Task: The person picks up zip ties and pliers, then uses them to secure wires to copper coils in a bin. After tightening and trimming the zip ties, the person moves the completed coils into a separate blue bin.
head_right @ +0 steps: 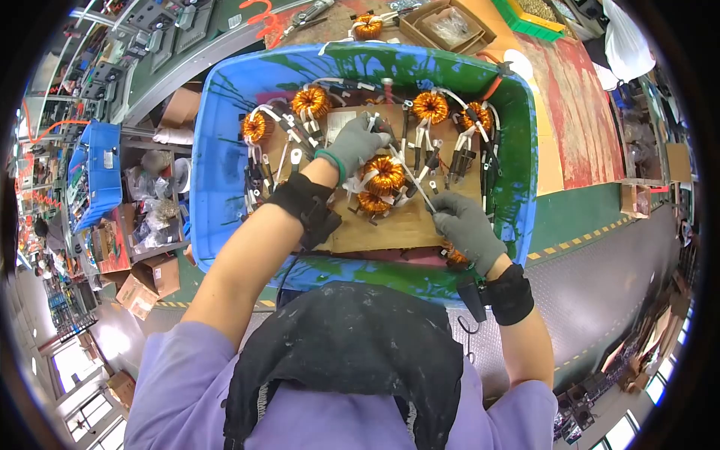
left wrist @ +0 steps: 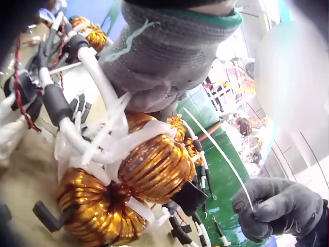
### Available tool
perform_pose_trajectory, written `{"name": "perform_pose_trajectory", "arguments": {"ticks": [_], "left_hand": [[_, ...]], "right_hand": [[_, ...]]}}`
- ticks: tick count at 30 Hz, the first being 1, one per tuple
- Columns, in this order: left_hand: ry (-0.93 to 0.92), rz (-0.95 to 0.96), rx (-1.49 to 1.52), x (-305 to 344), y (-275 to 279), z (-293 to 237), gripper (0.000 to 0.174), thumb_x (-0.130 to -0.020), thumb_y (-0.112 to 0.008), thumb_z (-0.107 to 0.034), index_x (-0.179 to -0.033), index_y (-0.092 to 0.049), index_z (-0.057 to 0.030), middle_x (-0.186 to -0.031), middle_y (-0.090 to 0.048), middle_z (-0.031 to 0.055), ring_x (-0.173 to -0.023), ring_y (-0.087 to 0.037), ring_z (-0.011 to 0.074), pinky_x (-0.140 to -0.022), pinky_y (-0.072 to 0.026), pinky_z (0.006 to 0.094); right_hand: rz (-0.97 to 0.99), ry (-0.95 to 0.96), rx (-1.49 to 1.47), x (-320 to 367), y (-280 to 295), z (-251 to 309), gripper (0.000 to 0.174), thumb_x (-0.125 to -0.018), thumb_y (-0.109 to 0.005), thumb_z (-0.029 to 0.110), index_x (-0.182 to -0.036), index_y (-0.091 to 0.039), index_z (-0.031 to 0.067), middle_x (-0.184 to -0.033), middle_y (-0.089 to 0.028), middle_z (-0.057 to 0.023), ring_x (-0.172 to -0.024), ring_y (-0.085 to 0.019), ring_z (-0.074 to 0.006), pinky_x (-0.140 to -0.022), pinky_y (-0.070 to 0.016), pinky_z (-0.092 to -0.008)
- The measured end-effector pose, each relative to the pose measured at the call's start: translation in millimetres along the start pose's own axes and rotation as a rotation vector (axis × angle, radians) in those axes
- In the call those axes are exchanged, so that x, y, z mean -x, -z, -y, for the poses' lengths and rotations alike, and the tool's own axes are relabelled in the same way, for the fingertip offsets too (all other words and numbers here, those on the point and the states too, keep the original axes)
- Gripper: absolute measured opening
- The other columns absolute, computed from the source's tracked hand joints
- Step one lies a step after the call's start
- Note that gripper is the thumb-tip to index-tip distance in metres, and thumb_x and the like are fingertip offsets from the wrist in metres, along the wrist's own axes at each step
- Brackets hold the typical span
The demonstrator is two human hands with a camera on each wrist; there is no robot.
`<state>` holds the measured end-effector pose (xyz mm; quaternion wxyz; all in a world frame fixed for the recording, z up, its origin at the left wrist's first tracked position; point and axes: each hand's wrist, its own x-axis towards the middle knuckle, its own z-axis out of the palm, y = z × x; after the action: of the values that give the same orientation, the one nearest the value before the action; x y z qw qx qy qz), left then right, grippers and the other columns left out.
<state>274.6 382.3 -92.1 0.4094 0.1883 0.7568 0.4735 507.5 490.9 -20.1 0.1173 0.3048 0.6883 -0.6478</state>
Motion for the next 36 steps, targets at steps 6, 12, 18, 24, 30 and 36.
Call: {"name": "perform_pose_trajectory", "arguments": {"ticks": [6,12,18,24,30,36], "left_hand": [[0.284,0.109,0.246,-20.1,1.9,5.2,0.015,-0.09,-0.063,-0.021,-0.1,-0.062,-0.0088,-0.075,-0.057,-0.0032,-0.055,-0.04,0.0059,-0.048,-0.0325,0.0229],[0.34,0.155,0.203,-22.1,6.8,10.7,0.016,-0.091,-0.061,-0.022,-0.099,-0.066,-0.0093,-0.081,-0.062,-0.0016,-0.054,-0.038,0.0061,-0.048,-0.0324,0.0224],[0.291,0.187,0.237,-21.4,9.6,14.6,0.02,-0.09,-0.063,-0.024,-0.098,-0.068,-0.0069,-0.08,-0.063,-0.0002,-0.054,-0.038,0.0057,-0.047,-0.0323,0.0221],[0.256,0.243,0.197,-7.5,17.6,-1.3,0.021,-0.089,-0.063,-0.028,-0.088,-0.065,-0.007,-0.061,-0.049,-0.0008,-0.05,-0.042,0.0112,-0.047,-0.0352,0.028],[0.317,0.233,0.174,-14.5,14.3,6.5,0.02,-0.091,-0.06,-0.026,-0.091,-0.065,-0.0071,-0.062,-0.05,-0.0003,-0.052,-0.043,0.0111,-0.048,-0.0352,0.0282],[0.381,0.241,0.204,-15.7,14.6,4.8,0.021,-0.093,-0.055,-0.014,-0.109,-0.066,-0.0058,-0.08,-0.058,-0.0036,-0.055,-0.039,0.0044,-0.044,-0.032,0.0189]], "right_hand": [[-0.048,-0.031,0.173,-14.5,11.0,0.0,0.019,-0.081,-0.054,0.008,-0.097,-0.062,0.0004,-0.076,-0.059,-0.0023,-0.068,-0.052,-0.0101,-0.063,-0.0446,-0.0259],[0.005,-0.069,0.179,-30.6,17.7,-5.2,0.018,-0.079,-0.054,0.008,-0.093,-0.064,0.0002,-0.073,-0.059,-0.004,-0.067,-0.054,-0.012,-0.062,-0.0442,-0.027],[-0.036,-0.138,0.206,-42.3,15.9,-5.4,0.018,-0.077,-0.054,0.009,-0.089,-0.063,-0.0003,-0.072,-0.059,-0.0056,-0.066,-0.054,-0.0123,-0.061,-0.0439,-0.0273],[-0.025,-0.131,0.201,-38.3,19.7,-0.3,0.015,-0.076,-0.054,0.009,-0.085,-0.062,-0.0006,-0.069,-0.057,-0.0052,-0.064,-0.052,-0.0125,-0.059,-0.0429,-0.0267],[-0.053,-0.068,0.197,-29.7,20.6,4.0,0.014,-0.076,-0.053,0.007,-0.084,-0.061,-0.0006,-0.068,-0.054,-0.0025,-0.062,-0.05,-0.0114,-0.058,-0.0412,-0.0256],[-0.063,-0.112,0.166,-37.4,20.0,0.4,0.014,-0.076,-0.053,0.007,-0.084,-0.061,-0.0005,-0.068,-0.054,-0.0018,-0.062,-0.05,-0.0106,-0.057,-0.0417,-0.026]]}}
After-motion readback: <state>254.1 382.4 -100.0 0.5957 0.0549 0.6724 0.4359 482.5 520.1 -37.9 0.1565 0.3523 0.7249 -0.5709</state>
